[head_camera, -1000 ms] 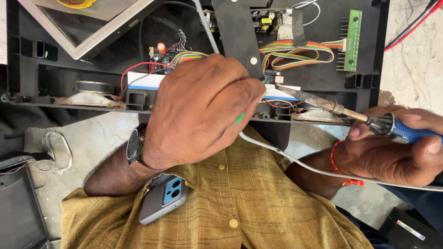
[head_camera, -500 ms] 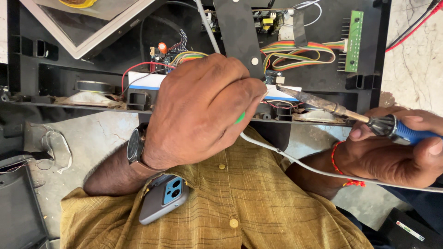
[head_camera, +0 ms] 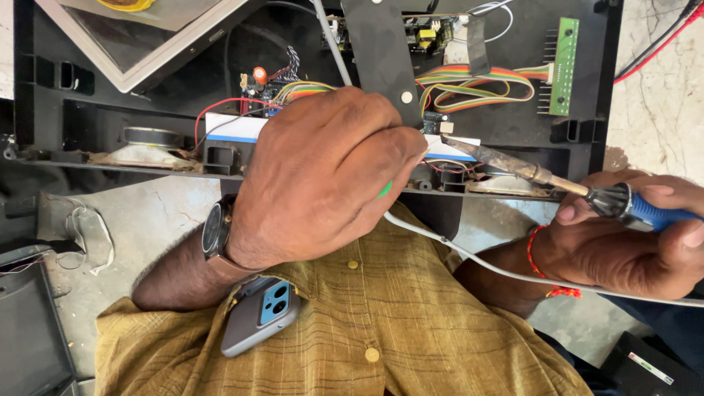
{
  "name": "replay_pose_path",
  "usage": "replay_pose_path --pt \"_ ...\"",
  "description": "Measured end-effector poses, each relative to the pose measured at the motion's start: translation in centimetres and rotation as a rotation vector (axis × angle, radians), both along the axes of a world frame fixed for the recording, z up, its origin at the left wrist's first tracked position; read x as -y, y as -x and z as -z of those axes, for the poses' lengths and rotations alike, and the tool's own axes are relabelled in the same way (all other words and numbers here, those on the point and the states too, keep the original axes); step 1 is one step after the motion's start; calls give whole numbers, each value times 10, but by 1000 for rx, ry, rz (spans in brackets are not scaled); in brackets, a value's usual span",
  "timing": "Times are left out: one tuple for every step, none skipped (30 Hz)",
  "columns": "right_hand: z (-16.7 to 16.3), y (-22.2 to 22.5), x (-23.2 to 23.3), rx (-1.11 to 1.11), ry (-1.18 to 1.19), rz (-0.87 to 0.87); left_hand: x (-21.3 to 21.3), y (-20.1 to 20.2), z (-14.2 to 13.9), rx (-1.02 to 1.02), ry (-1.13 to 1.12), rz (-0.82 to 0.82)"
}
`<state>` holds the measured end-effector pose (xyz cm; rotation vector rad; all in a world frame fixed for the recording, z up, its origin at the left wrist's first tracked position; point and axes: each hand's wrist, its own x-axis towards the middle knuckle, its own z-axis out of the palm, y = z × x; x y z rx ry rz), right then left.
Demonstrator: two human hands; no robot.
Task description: The person repairs an opened electronic device on their lap, first manipulating a small circuit board and its wires, then using a soldering iron to solder connections on the board while holding the board steady with the other hand. A multimeter with test leads rests on the workbench beside them.
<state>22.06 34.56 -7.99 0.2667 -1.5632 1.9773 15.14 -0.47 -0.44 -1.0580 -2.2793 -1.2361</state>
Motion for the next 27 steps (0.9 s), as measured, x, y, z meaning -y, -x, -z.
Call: replay_pose_path --pt "0 0 0 -3 -3 4 0 0 0 -1 -2 -3" --pt "0 0 0 -4 -5 2 0 0 0 1 -3 -2" --pt "0 0 0 -4 -6 0 0 0 0 3 -4 -2" --pt "-1 1 0 -2 -5 -8 0 0 0 5 -6 -1" --pt "-1 1 0 2 -7 -13 0 1 -1 6 -5 0" --pt "-1 1 0 5 -9 -17 0 1 -1 7 -5 1" --pt "-2 0 0 8 -14 -17 0 1 -1 8 -4 3" --pt "-2 0 -1 11 -15 -20 0 1 -1 5 -3 1" --pt "-2 0 -1 13 -17 -24 0 0 -1 3 0 -1" --pt "-3 0 -1 12 -16 -30 -1 0 -1 -1 2 -3" --pt "-3 -1 -1 14 -10 -35 -1 0 -1 2 -2 0" --pt "-3 -1 -1 16 -4 -40 -1 0 -1 5 -6 4" --pt "-3 -1 -1 23 8 -43 -1 0 -1 10 -9 6" --pt "-3 -1 -1 24 12 -44 -1 0 -1 5 -8 9" --pt "-2 -1 -1 25 17 -46 -1 0 -1 1 -7 12" --pt "-2 -1 -1 21 14 -46 -1 0 -1 -3 -6 15" --pt "-1 -1 -1 17 10 -43 -1 0 -1 -3 -6 19" --pt "-1 -1 -1 13 6 -40 0 0 -1 -3 -7 22" --pt "-1 -1 -1 9 2 -34 0 0 0 -3 -7 26" --pt "0 -1 -1 4 -7 -26 0 0 0 -3 -6 26" --pt "0 0 -2 0 -15 -19 -1 0 0 -3 -5 26" --pt "0 0 -2 -5 -27 -10 -1 0 0 -2 -3 26" --pt "0 0 -2 -6 -32 -7 0 0 0 -2 -2 26" --pt "0 0 -2 -7 -38 -3 0 0 0 -2 0 26" --pt "-1 0 -1 -4 -37 -5 0 0 0 -2 2 25" --pt "0 0 -1 -2 -34 -9 0 0 -1 0 2 26" --pt "-1 0 0 1 -31 -12 0 0 -1 2 3 27"
